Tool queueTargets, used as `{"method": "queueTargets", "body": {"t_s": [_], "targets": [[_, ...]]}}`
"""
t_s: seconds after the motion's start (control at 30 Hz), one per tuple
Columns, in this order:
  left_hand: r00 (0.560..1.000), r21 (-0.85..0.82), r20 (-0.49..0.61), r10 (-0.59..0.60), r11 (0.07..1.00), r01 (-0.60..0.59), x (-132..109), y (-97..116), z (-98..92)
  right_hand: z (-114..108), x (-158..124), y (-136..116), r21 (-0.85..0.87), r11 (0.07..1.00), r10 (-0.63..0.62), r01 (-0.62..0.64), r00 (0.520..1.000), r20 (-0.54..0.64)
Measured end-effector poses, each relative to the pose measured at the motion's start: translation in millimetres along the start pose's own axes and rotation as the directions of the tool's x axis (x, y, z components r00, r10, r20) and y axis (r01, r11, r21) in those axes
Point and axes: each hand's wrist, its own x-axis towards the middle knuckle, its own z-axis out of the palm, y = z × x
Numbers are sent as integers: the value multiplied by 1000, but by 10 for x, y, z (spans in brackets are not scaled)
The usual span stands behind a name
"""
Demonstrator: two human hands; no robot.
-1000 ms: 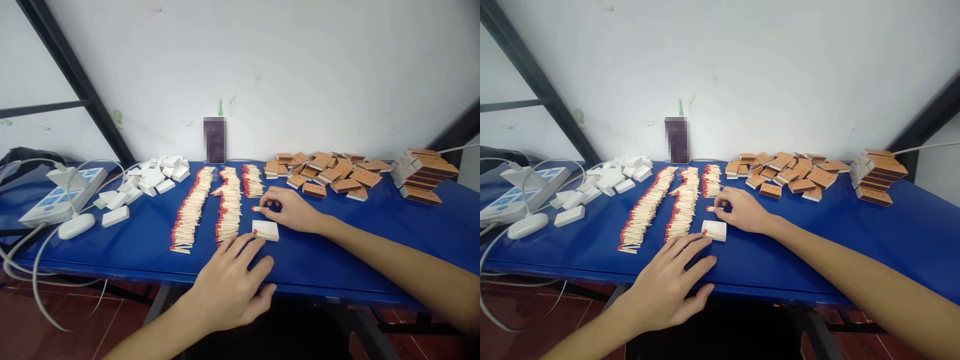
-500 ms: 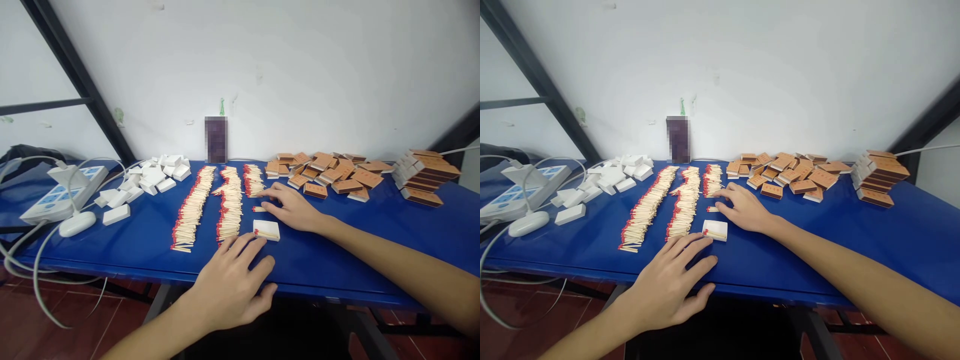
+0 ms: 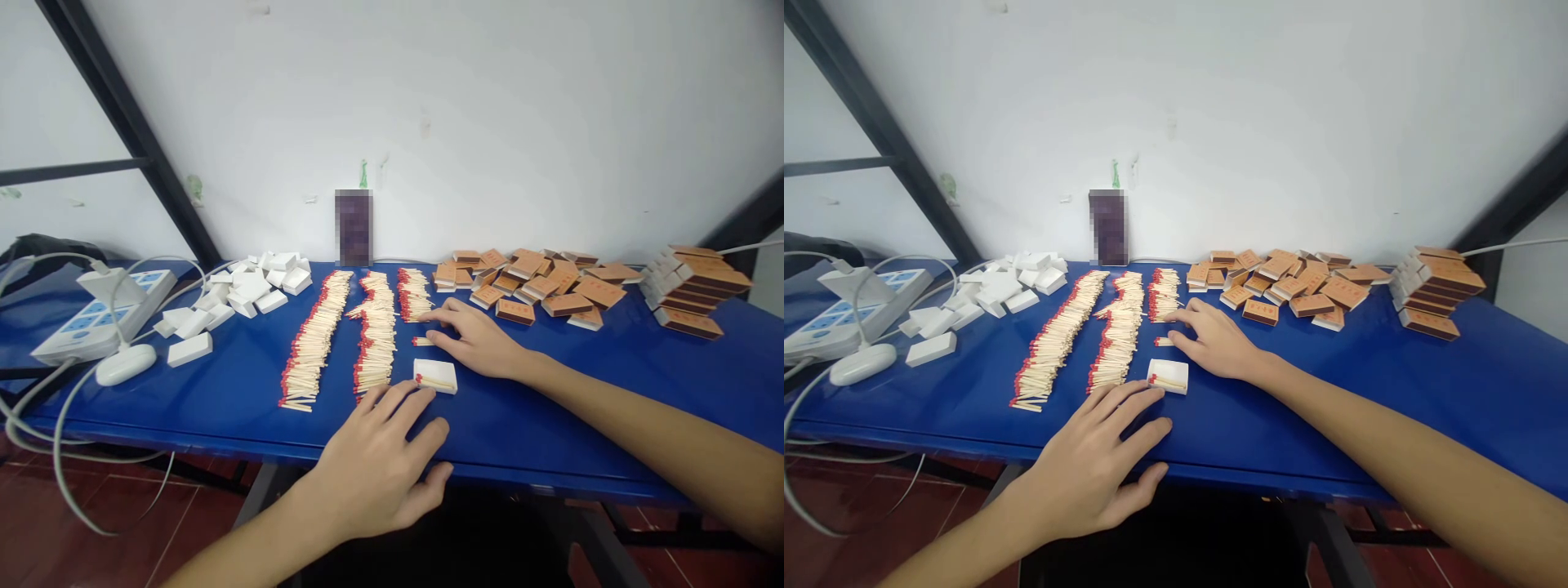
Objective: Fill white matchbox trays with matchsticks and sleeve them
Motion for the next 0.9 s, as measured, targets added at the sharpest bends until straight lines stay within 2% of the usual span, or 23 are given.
{"method": "queueTargets", "body": {"t_s": [0.4, 0.9], "targets": [[1000, 4, -4, 2, 1000, -2, -2, -3, -3, -18, 6, -23, -13, 999, 32, -32, 998, 50], [1000, 6, -1, 2, 1000, -2, -9, -6, 6, -27, 11, -20, 27, 1000, 6, -7, 999, 35]]}}
